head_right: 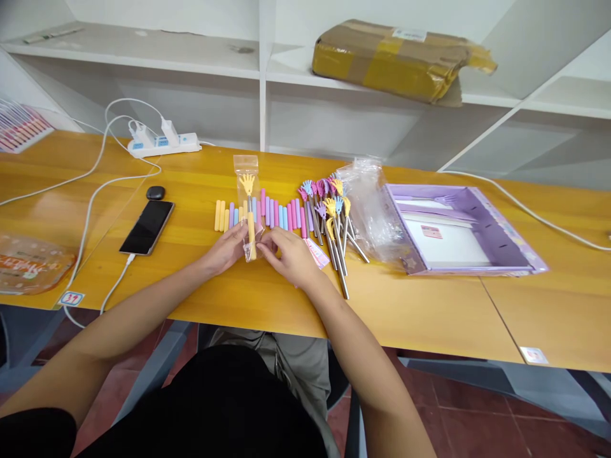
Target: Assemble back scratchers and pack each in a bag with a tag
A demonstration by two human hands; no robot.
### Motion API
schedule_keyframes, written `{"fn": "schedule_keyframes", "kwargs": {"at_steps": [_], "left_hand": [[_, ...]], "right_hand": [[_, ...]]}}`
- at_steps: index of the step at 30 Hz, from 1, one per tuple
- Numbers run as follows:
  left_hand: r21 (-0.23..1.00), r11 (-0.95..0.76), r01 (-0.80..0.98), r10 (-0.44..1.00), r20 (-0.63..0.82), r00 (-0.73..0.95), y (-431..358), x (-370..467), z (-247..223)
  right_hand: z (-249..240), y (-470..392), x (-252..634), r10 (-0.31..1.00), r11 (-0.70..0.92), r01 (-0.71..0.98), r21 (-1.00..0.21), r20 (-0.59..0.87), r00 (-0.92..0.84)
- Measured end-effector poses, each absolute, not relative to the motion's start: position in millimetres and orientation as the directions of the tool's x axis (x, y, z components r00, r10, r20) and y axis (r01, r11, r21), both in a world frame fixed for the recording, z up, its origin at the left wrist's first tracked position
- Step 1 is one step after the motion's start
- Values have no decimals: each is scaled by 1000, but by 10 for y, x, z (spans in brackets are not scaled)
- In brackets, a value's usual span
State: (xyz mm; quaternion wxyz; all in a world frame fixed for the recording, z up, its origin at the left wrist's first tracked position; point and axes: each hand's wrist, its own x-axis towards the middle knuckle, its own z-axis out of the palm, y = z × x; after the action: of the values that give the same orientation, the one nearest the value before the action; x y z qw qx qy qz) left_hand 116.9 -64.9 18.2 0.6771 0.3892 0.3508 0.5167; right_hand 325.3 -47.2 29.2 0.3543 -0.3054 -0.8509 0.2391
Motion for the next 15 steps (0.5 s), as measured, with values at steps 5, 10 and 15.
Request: {"fn": "schedule_keyframes", "kwargs": {"at_steps": [5,10,15], "left_hand": [[964,65,-257,971,-2,239,-645,1119,217],[988,52,-147,958,-7,288,-638,1104,195],[986,42,-161,959,5,284,-628,1118,165]], "right_hand": [[268,-480,3262,763,624,393,-676,419,-492],[263,-466,3271,818,565,450,-691,400,-412],[313,-466,3289,881,444,441,-780,290,-374]]}}
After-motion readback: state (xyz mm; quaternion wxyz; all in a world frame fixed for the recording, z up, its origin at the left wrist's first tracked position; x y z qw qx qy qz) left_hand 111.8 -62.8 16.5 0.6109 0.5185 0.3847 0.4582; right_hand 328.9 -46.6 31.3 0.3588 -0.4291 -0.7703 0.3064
